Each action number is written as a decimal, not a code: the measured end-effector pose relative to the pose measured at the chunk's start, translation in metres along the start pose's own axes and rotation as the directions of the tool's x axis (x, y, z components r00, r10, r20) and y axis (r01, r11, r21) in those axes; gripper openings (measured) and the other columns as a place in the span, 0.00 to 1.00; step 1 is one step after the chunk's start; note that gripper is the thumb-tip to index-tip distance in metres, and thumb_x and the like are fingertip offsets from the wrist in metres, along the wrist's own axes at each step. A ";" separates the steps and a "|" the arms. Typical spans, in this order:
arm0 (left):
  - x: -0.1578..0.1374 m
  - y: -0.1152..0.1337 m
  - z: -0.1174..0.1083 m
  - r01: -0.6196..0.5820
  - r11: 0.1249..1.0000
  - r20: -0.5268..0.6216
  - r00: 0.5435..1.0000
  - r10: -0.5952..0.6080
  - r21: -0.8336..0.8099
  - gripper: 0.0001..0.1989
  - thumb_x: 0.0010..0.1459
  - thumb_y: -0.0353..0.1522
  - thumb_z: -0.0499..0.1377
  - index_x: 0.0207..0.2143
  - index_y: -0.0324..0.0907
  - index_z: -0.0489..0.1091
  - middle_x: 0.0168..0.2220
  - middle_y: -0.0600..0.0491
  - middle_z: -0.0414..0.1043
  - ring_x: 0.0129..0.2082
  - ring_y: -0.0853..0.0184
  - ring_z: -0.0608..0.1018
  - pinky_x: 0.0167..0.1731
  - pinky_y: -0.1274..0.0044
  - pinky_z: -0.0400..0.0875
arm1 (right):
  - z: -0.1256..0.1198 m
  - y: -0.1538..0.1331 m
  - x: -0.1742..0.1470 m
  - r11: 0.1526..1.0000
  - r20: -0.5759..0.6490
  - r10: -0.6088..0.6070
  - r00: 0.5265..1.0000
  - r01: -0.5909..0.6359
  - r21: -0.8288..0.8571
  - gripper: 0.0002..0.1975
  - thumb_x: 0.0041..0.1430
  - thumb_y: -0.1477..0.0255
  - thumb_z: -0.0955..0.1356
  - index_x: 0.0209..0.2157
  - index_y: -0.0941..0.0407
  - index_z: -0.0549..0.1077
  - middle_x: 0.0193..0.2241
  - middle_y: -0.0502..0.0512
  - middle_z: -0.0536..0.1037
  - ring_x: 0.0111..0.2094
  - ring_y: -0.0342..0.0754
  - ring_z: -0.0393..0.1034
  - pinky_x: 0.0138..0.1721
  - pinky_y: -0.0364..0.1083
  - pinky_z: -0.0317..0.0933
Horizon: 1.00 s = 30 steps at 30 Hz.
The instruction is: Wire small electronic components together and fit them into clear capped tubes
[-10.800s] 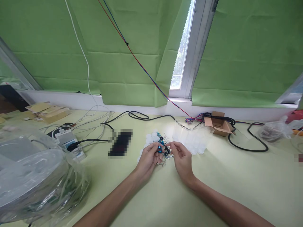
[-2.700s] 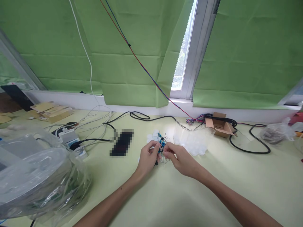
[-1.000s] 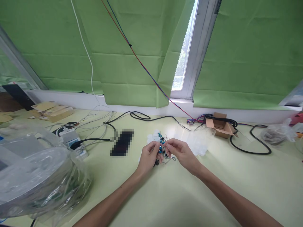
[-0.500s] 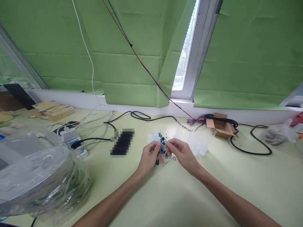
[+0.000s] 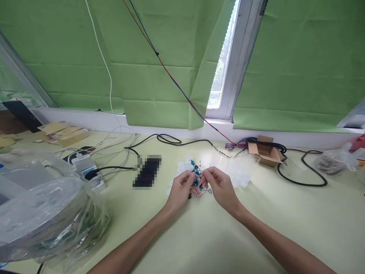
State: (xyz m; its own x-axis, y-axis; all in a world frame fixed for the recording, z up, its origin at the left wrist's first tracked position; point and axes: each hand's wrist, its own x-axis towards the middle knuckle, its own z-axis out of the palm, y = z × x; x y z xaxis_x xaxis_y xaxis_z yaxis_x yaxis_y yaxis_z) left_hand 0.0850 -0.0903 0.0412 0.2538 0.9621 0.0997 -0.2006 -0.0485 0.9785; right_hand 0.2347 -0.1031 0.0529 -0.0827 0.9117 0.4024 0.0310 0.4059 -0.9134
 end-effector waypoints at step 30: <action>-0.003 0.001 0.004 0.065 0.996 -0.014 0.998 -0.066 -0.067 0.16 0.54 0.45 0.63 0.30 0.40 0.70 0.29 0.55 0.71 0.20 0.70 0.74 0.20 0.77 0.71 | -0.003 0.018 -0.006 0.884 -0.031 -0.289 0.957 0.254 -0.392 0.09 0.68 0.72 0.59 0.38 0.54 0.69 0.30 0.53 0.75 0.32 0.47 0.71 0.36 0.46 0.63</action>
State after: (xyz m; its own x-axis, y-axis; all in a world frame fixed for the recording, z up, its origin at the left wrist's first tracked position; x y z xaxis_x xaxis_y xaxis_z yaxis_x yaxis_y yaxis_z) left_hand 0.0881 -0.0948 0.0425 0.2532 0.9669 0.0322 -0.2469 0.0324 0.9685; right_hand 0.2392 -0.1011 0.0337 -0.0577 0.7571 0.6507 0.3971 0.6154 -0.6809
